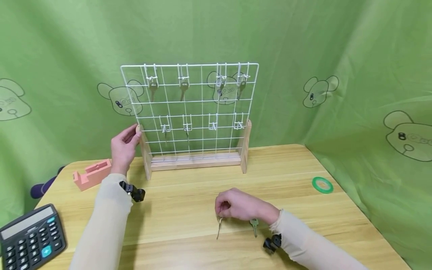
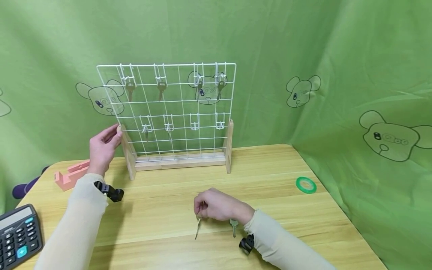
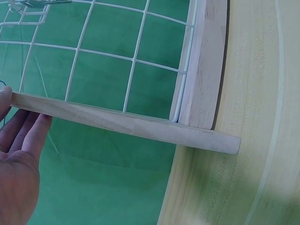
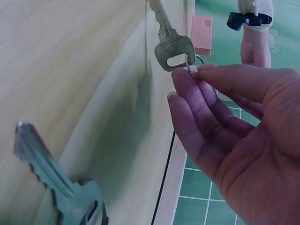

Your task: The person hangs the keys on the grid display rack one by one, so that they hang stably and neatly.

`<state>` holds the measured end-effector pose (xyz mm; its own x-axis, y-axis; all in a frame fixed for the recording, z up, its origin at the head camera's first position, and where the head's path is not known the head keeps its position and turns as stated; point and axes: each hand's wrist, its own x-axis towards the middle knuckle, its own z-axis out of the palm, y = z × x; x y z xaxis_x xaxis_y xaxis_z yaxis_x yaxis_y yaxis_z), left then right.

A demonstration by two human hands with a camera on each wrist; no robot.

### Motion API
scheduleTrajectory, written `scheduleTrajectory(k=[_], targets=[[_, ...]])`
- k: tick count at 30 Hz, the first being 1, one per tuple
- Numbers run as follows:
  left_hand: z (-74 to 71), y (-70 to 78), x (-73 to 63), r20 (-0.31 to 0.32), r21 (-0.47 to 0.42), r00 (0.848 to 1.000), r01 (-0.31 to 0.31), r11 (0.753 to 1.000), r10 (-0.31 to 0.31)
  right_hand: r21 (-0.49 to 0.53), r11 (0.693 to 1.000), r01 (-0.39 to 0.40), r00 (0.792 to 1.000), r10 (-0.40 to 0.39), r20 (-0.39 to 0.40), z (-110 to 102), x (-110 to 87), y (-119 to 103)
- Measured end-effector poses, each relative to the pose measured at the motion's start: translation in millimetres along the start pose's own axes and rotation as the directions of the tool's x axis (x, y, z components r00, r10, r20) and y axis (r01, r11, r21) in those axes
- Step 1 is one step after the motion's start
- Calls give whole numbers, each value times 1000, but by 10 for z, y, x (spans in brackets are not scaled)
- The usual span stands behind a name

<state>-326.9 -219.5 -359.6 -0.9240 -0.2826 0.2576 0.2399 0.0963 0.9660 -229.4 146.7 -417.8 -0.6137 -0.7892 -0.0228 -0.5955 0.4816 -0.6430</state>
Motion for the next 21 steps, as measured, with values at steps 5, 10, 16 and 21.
scheduleTrajectory(k=[5, 10, 16, 21], targets=[[-6, 19, -10, 0, 8, 1000, 12, 1000, -12, 34, 999, -8, 1000, 9, -23, -48, -12, -44], [-10, 10, -11, 4, 18, 1000, 7, 1000, -7, 67, 998, -11, 998, 15, -67, -107, -22, -83], [-3, -10, 6, 5, 17, 1000, -11, 1000, 11, 61, 998, -11, 992, 18, -127, -207, -30, -115], [0, -24, 14, 0, 4, 1000, -15, 1000, 15, 62, 998, -25, 983, 36, -182, -289, -31, -133]])
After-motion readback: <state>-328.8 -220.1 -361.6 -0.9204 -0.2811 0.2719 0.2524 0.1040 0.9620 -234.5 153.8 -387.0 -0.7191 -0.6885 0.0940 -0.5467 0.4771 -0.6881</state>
